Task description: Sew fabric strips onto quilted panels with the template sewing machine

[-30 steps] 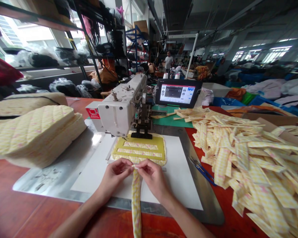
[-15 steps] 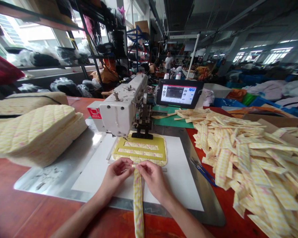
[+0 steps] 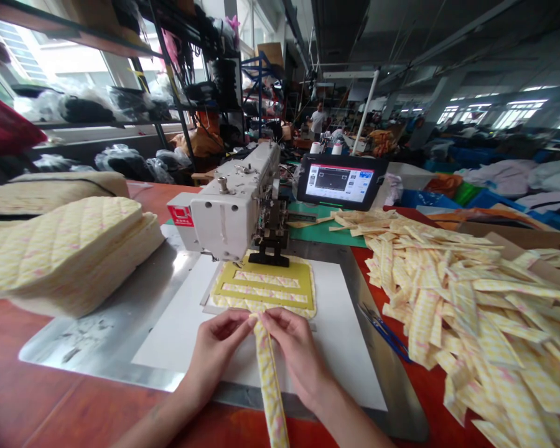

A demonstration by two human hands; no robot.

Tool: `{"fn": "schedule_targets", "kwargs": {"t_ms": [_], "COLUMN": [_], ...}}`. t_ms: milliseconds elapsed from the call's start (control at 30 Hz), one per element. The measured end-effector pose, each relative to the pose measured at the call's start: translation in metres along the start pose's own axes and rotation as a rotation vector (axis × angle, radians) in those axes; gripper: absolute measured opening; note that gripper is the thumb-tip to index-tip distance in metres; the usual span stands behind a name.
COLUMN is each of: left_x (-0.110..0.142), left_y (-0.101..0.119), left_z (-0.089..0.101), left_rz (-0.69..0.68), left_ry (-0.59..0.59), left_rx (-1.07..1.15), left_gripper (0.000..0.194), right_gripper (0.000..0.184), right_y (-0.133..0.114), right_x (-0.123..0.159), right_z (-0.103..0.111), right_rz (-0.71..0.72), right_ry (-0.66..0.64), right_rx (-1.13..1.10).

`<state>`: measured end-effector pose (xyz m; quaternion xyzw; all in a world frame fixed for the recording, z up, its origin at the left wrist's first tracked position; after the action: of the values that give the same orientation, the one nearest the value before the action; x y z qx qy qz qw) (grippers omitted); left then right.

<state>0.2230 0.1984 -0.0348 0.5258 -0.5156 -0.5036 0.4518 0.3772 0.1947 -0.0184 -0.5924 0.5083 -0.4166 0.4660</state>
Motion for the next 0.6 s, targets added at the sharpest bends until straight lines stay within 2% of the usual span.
{"fn": "schedule_targets", "kwargs": {"t_ms": [67,167,233,300,367,433,600], "left_x": [-0.007,-0.023,-0.033,-0.037,-0.038,-0.037,-0.044], "left_y": [-0.001,0.001,0.007,0.014,0.020,0.024,0.025], "left_z": [0.004,0.021,0.038,0.055,0.070,0.081,0.088], "left_rz": [0.001,-0.049,-0.135,-0.235,-0.308,-0.347,-0.393], "left_ry": [-0.014,-0.034,-0.040,-0.035,-0.014,-0.010,-0.063], "left_rx": [-0.034,-0.183,-0.340,-0.510,-0.644,-0.715,-0.746], "left_gripper": [0.029,0.027,0.022,0.017,0.014,0.014,0.018], "right_gripper": [0.023,0.021,0.024,0.024,0.023,0.022,0.020], "right_y": [-0.028,-0.062,-0.061,-0.047,-0.029,-0.014,0.001], "right_x": [-0.010,-0.033,-0.052,-0.072,-0.088,-0.099,-0.106], "right_z": [0.001,-0.016,-0.035,-0.051,-0.062,-0.066,-0.067], "right_rz": [0.228,0.741,1.013,1.192,1.274,1.276,1.223], "right_ry": [-0.050,-0.192,-0.295,-0.355,-0.376,-0.387,-0.455], "right_rx": [0.359,1.054,1.413,1.613,1.670,1.673,1.680]}}
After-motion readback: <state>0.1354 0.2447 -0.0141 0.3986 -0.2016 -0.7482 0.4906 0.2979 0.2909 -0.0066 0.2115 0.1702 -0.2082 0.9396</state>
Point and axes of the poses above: each hand's wrist, its own x-axis away from the middle knuckle, its own z-axis out of the back of the hand, y = z × x, the point moved 5 cm from there along -x, towards the middle knuckle, and after that the axes turned 6 degrees about -x, right-handed, at the moved point
